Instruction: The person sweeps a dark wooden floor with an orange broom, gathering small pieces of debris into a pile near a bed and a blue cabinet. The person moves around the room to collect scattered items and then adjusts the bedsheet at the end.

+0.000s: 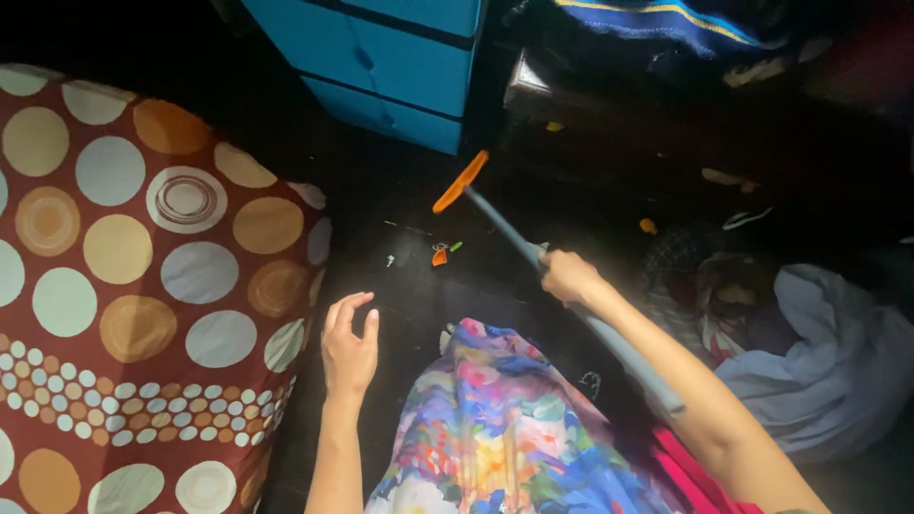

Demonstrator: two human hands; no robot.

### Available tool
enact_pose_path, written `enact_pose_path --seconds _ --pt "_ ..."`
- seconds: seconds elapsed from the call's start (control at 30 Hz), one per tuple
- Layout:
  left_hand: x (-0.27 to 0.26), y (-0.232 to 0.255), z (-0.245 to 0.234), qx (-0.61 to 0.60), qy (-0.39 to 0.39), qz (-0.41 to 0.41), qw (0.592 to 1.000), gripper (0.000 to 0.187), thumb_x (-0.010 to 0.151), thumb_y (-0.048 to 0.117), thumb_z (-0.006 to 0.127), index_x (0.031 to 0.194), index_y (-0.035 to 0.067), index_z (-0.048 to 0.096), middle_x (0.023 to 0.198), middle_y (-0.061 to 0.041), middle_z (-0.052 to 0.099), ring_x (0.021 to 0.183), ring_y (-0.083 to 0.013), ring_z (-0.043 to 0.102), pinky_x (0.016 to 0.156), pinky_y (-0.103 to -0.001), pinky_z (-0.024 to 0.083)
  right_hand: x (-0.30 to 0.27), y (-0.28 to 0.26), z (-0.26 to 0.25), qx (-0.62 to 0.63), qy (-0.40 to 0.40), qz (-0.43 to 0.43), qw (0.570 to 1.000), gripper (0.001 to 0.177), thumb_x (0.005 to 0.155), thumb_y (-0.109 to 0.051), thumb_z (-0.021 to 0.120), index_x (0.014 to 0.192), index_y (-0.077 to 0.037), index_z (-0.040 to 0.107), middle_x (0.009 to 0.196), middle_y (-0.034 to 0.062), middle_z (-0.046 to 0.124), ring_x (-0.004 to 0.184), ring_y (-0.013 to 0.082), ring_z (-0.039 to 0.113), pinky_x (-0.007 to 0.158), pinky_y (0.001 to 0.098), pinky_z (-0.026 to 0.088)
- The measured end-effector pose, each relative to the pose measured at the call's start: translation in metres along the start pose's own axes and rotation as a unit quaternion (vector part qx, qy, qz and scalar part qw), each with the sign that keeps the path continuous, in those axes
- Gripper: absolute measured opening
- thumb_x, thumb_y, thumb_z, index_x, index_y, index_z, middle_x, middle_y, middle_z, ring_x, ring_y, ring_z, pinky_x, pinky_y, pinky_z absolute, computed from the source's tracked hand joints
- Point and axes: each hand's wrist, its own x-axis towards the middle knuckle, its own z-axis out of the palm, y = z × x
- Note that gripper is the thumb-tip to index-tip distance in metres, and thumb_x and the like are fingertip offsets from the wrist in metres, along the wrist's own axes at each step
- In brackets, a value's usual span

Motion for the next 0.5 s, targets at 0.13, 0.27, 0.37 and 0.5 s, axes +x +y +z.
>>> enact_pose_path --seconds 0.13,0.27,0.37,0.5 --pt "-0.001 0.002 0.000 0.010 -0.008 -0.001 1.000 0.025 0.095 0.016 0.069 0.120 0.020 0.071 0.117 -0.003 0.068 0.116 -0.0267 0.068 0.099 -0.044 0.054 0.049 -0.018 0.003 -0.111 0.057 -0.026 0.992 0.055 0.088 -0.020 0.058 0.141 -0.012 0.065 0.098 0.0204 0.079 0.089 0.0357 0.079 0.073 0.0522 0.063" --pt "-0.011 -0.003 -0.006 -0.004 -0.004 -0.016 1.000 0.025 0.095 0.015 0.069 0.119 0.019 0.072 0.116 -0.003 0.069 0.115 -0.0277 0.068 0.098 -0.046 0.054 0.069 -0.035 -0.004 -0.164 0.128 -0.019 0.978 0.067 0.087 -0.023 0.068 0.149 -0.004 0.053 0.099 0.0250 0.076 0.091 0.0406 0.077 0.072 0.0576 0.062" --pt "-0.018 -0.002 -0.009 -0.028 -0.004 -0.059 0.998 0.024 0.094 0.013 0.066 0.117 0.017 0.072 0.120 -0.004 0.069 0.117 -0.0258 0.067 0.104 -0.042 0.049 0.077 -0.063 -0.038 -0.126 0.107 0.029 0.986 0.073 0.088 -0.017 0.063 0.157 -0.008 0.040 0.115 0.0203 0.072 0.105 0.0399 0.072 0.081 0.0548 0.059" --pt "-0.027 -0.009 -0.008 -0.031 -0.020 -0.095 0.995 0.025 0.093 0.014 0.063 0.116 0.017 0.072 0.124 -0.004 0.070 0.119 -0.0227 0.065 0.108 -0.040 0.046 0.119 -0.074 -0.047 -0.037 0.045 0.074 0.996 0.071 0.096 -0.011 0.044 0.165 -0.016 0.028 0.131 0.0176 0.065 0.115 0.0404 0.066 0.090 0.0521 0.056"
